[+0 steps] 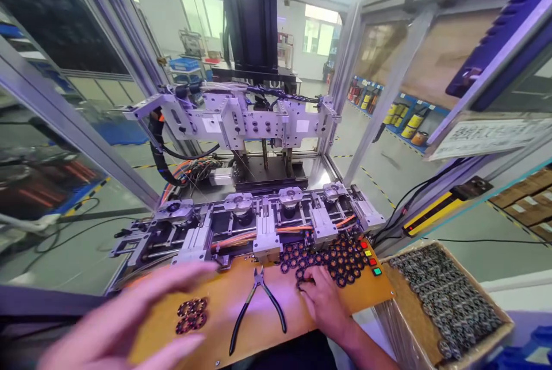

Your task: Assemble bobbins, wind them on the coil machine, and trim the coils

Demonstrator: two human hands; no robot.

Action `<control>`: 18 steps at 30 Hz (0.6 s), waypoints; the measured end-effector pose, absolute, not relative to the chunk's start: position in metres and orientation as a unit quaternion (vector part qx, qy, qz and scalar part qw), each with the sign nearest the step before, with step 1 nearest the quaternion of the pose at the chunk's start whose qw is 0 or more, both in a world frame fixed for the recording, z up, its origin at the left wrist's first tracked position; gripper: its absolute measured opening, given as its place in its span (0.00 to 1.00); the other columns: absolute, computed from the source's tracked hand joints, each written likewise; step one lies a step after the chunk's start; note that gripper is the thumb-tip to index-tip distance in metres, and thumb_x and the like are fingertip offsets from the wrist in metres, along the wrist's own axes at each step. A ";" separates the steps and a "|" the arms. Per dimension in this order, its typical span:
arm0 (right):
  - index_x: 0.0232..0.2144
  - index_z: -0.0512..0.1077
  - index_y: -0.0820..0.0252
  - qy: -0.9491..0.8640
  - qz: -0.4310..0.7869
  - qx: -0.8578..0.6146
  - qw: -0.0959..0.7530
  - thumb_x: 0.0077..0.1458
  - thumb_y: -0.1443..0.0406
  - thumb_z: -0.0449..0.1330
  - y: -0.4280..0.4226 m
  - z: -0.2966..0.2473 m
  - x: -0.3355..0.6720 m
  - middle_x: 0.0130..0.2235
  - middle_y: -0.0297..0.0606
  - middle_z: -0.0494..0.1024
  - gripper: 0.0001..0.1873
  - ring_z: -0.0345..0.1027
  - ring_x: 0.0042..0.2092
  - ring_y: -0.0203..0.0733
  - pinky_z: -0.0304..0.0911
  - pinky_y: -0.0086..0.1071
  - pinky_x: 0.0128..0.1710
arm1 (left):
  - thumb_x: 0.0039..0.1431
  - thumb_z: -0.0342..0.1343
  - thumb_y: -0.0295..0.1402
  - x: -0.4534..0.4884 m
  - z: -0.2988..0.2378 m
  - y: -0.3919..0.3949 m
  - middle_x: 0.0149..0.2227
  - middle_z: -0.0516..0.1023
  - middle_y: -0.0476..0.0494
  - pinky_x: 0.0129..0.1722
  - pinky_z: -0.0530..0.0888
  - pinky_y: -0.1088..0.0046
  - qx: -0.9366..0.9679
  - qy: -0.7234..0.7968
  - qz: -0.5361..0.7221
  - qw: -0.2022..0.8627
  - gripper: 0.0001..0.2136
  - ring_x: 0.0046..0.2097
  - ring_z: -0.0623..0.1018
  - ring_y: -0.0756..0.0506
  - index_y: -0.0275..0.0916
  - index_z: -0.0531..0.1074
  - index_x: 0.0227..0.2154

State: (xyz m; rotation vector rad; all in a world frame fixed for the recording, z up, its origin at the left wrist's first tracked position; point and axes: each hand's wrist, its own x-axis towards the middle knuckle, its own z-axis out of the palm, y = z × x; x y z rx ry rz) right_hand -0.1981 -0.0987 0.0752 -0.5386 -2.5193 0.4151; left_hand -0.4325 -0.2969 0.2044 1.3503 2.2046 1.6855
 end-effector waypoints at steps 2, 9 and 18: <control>0.37 0.77 0.57 -0.910 0.238 -0.182 0.286 0.60 0.71 0.57 -0.113 0.099 -0.206 0.43 0.42 0.73 0.09 0.70 0.46 0.43 0.72 0.35 0.45 | 0.50 0.67 0.42 -0.421 0.185 -0.282 0.41 0.86 0.50 0.39 0.83 0.68 0.507 0.681 0.510 0.141 0.18 0.39 0.85 0.41 0.55 0.80 0.46; 0.37 0.78 0.55 -0.797 0.491 -0.072 0.345 0.60 0.67 0.61 -0.151 0.159 -0.244 0.47 0.44 0.73 0.05 0.73 0.46 0.42 0.73 0.35 0.46 | 0.61 0.58 0.41 -0.388 0.145 -0.277 0.42 0.85 0.38 0.45 0.80 0.67 0.428 0.593 0.596 0.331 0.17 0.42 0.84 0.42 0.42 0.79 0.50; 0.38 0.79 0.55 -0.746 0.605 -0.059 0.271 0.63 0.60 0.60 -0.153 0.163 -0.271 0.46 0.42 0.75 0.09 0.71 0.50 0.42 0.68 0.35 0.51 | 0.54 0.65 0.27 -0.403 0.147 -0.292 0.43 0.85 0.42 0.43 0.81 0.72 0.509 0.637 0.575 0.065 0.18 0.43 0.84 0.43 0.47 0.78 0.48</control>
